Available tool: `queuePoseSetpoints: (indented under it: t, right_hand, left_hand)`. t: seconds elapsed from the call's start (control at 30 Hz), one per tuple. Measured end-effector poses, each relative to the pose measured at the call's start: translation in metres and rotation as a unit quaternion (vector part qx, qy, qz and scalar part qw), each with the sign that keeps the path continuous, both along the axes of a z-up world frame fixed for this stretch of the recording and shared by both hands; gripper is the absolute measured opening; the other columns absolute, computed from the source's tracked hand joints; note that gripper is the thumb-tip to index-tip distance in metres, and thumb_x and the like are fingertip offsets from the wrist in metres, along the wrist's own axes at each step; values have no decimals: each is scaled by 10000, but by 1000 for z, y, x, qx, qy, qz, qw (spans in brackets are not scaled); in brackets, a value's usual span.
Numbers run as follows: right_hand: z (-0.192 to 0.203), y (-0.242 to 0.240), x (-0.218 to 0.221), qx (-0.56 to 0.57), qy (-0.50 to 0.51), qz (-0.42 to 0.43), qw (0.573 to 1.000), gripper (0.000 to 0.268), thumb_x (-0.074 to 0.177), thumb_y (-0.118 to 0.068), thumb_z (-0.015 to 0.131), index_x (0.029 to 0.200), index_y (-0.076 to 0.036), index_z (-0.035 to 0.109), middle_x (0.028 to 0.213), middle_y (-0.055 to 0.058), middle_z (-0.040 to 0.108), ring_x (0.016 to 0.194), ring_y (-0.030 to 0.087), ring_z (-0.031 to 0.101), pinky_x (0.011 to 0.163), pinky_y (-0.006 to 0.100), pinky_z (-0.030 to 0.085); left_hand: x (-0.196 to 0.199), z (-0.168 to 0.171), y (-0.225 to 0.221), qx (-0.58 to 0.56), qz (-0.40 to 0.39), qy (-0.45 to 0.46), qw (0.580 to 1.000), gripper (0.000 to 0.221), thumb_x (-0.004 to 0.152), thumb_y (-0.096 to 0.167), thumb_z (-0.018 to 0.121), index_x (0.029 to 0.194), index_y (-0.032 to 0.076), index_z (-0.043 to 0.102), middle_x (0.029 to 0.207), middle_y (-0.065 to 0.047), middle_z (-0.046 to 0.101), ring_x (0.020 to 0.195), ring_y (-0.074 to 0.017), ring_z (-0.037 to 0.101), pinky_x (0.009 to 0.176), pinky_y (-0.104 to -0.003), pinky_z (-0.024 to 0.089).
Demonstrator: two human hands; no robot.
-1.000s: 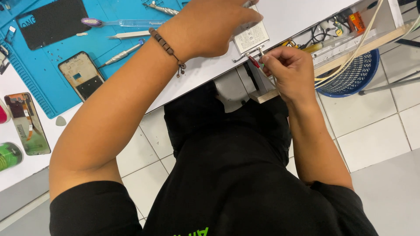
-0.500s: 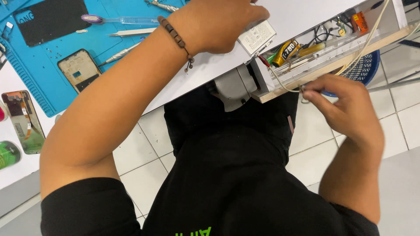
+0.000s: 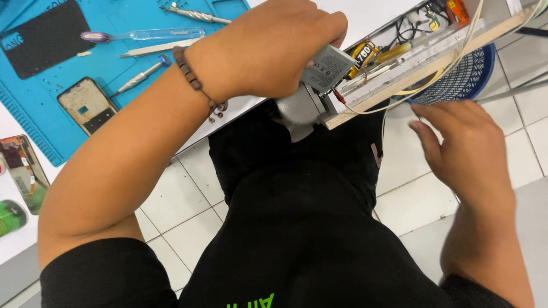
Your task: The person uses a green heat gun to apply heat to the edges of a disassembled smartphone. They then peel the protective film off a new battery and insert it into the phone's chassis, connecting the battery ribbon cable to the motherboard.
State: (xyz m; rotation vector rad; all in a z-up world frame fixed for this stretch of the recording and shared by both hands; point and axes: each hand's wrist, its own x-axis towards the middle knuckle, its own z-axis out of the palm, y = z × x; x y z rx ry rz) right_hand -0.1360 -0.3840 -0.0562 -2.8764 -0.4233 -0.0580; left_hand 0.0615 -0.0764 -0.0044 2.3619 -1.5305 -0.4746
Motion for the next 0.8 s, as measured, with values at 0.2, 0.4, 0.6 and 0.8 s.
queuePoseSetpoints:
  t: [0.2, 0.4, 0.6, 0.8]
  right_hand:
    - [5, 83, 47, 346, 82, 15, 934, 179, 995, -144, 745, 1082, 11, 730, 1049, 128, 739, 989, 260, 692, 901, 372, 523]
    - [-8, 94, 53, 368, 110, 4, 923, 88, 1022, -96, 722, 970, -24, 716, 944, 64, 720, 889, 186, 671, 834, 312, 503]
    - [-2, 94, 57, 371, 112, 51, 920, 137, 1021, -78, 731, 922, 6, 689, 916, 109, 720, 861, 214, 680, 792, 323, 522]
    - [-10, 72, 55, 202, 96, 69, 972, 117, 1024, -153, 751, 1029, -37, 739, 955, 73, 720, 926, 268, 658, 838, 371, 492]
  left_hand:
    - [-21, 7, 0, -56, -15, -54, 997, 406, 696, -69, 598, 1069, 74, 526, 784, -75, 574, 694, -330, 515, 590, -455, 386]
    - [-26, 9, 18, -83, 16, -48, 995, 417, 688, -84, 582, 1078, 61, 555, 788, -69, 588, 683, -325, 526, 592, -454, 398]
    - [-30, 7, 28, -84, 21, -50, 995, 487, 669, -84, 580, 1132, 66, 576, 787, -67, 587, 695, -322, 526, 594, -453, 406]
    - [-42, 11, 59, -117, 106, -26, 987, 305, 881, 8, 630, 1182, 52, 605, 1013, -103, 644, 909, -360, 575, 740, -499, 452]
